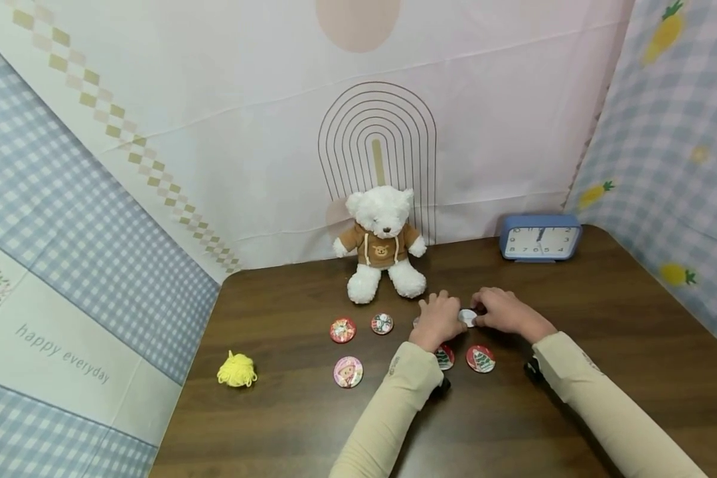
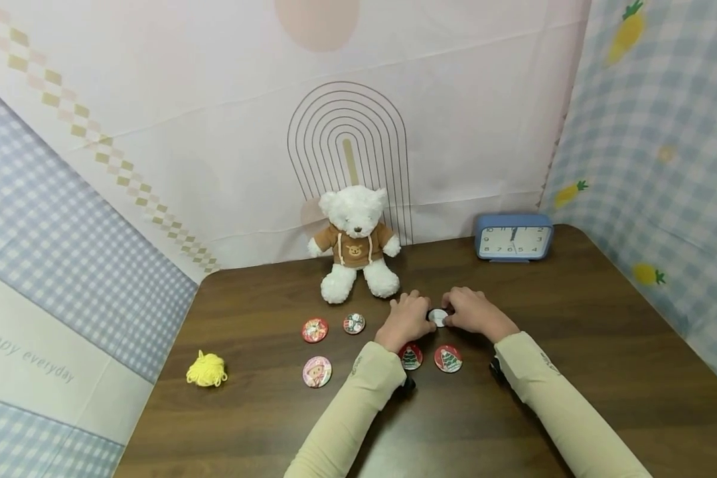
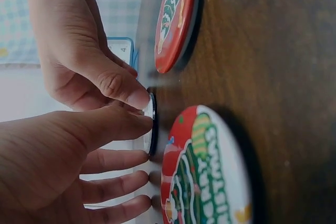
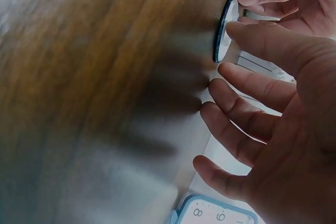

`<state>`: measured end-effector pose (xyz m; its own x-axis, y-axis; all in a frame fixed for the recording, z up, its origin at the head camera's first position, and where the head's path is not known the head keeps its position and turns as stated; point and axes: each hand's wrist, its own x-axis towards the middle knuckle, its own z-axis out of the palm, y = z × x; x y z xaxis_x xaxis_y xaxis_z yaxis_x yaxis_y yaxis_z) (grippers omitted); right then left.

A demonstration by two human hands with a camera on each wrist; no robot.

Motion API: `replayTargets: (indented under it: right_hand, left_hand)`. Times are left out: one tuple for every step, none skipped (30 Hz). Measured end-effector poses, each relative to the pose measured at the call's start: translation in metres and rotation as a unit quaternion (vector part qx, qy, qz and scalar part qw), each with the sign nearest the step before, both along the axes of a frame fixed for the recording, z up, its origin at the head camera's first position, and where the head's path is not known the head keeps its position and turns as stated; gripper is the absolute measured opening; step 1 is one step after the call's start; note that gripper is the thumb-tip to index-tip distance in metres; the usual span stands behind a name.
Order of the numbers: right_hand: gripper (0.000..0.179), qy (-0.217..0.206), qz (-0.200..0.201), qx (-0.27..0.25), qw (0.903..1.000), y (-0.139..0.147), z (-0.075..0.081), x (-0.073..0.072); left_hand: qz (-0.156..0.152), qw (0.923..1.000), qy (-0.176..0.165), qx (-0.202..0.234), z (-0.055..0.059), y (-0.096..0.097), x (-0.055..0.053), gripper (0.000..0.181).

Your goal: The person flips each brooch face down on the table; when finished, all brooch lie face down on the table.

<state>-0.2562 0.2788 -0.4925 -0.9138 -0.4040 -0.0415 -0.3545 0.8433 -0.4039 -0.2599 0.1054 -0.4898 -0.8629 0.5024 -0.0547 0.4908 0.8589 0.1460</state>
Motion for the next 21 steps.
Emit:
replayTargets:
  right_hand:
    - [0.018,0.000,0.004,0.000,1.0000,0.000,0.000,0.000]
    - [0.018,-0.001,0.004,-0.001,1.0000,0.000,0.001,0.000]
    - [0.018,-0.002,0.005,-0.002,1.0000,0.001,0.001,0.000]
    - [0.018,-0.004,0.006,-0.004,1.0000,0.001,0.002,0.000]
    - [0.018,-0.004,0.007,-0.005,1.0000,0.001,0.003,0.000]
    - [0.018,-0.006,0.008,-0.006,0.9999,0.001,0.003,0.000]
    - [0.019,-0.004,0.010,-0.006,0.9999,0.001,0.004,0.000]
    - [0.019,-0.006,0.008,-0.007,0.9999,0.000,0.005,0.000]
    - [0.020,-0.006,0.008,-0.009,0.9999,-0.001,0.006,0.000]
    - [0.020,-0.005,0.006,-0.011,0.9999,-0.002,0.007,0.000]
    - [0.020,-0.002,0.005,-0.014,0.9999,-0.003,0.008,0.000]
    - [0.021,0.001,0.002,-0.019,0.9998,-0.004,0.008,0.000]
    - [0.021,0.006,0.000,-0.025,0.9997,-0.005,0.009,0.000]
    - [0.022,0.008,-0.004,-0.034,0.9994,-0.007,0.010,0.000]
    - [0.023,0.015,-0.006,-0.043,0.9989,-0.008,0.010,0.001]
    - [0.025,0.024,-0.008,-0.052,0.9983,-0.009,0.010,0.001]
    - [0.027,0.034,-0.008,-0.061,0.9975,-0.009,0.010,0.001]
    - [0.029,0.043,-0.009,-0.070,0.9966,-0.010,0.010,0.002]
    - [0.030,0.052,-0.010,-0.079,0.9955,-0.011,0.010,0.002]
    - [0.032,0.060,-0.010,-0.087,0.9944,-0.011,0.010,0.002]
    - [0.034,0.067,-0.010,-0.094,0.9932,-0.012,0.010,0.003]
  left_hand:
    - [-0.002,1.0000,-0.002,-0.001,0.000,-0.001,0.000,0.021]
    - [-0.005,1.0000,-0.005,-0.001,0.001,-0.002,0.000,0.020]
    - [-0.010,0.9999,-0.008,0.000,0.001,-0.003,0.000,0.021]
    - [-0.015,0.9998,-0.012,0.001,0.001,-0.005,0.000,0.021]
    - [-0.021,0.9996,-0.017,0.003,0.001,-0.007,-0.001,0.022]
    - [-0.027,0.9994,-0.021,0.005,0.001,-0.009,-0.002,0.024]
    - [-0.032,0.9992,-0.024,0.009,0.002,-0.011,-0.002,0.026]
    - [-0.037,0.9989,-0.025,0.012,0.002,-0.013,-0.002,0.028]
    - [-0.041,0.9987,-0.025,0.017,0.003,-0.015,-0.003,0.030]
    - [-0.044,0.9985,-0.024,0.021,0.004,-0.018,-0.003,0.031]
    - [-0.046,0.9984,-0.021,0.026,0.005,-0.019,-0.003,0.031]
    - [-0.047,0.9983,-0.018,0.030,0.005,-0.021,-0.004,0.031]
    - [-0.048,0.9982,-0.014,0.033,0.006,-0.023,-0.004,0.030]
    - [-0.047,0.9982,-0.012,0.035,0.007,-0.025,-0.004,0.030]
    - [-0.045,0.9982,-0.010,0.039,0.007,-0.027,-0.004,0.031]
    - [-0.042,0.9981,-0.009,0.044,0.008,-0.029,-0.004,0.033]
    - [-0.039,0.9980,-0.009,0.049,0.009,-0.031,-0.004,0.035]
    - [-0.036,0.9979,-0.009,0.053,0.009,-0.033,-0.004,0.038]
    - [-0.034,0.9976,-0.009,0.060,0.010,-0.035,-0.003,0.040]
    - [-0.032,0.9972,-0.009,0.067,0.011,-0.037,-0.003,0.043]
    - [-0.031,0.9968,-0.007,0.073,0.012,-0.039,-0.002,0.045]
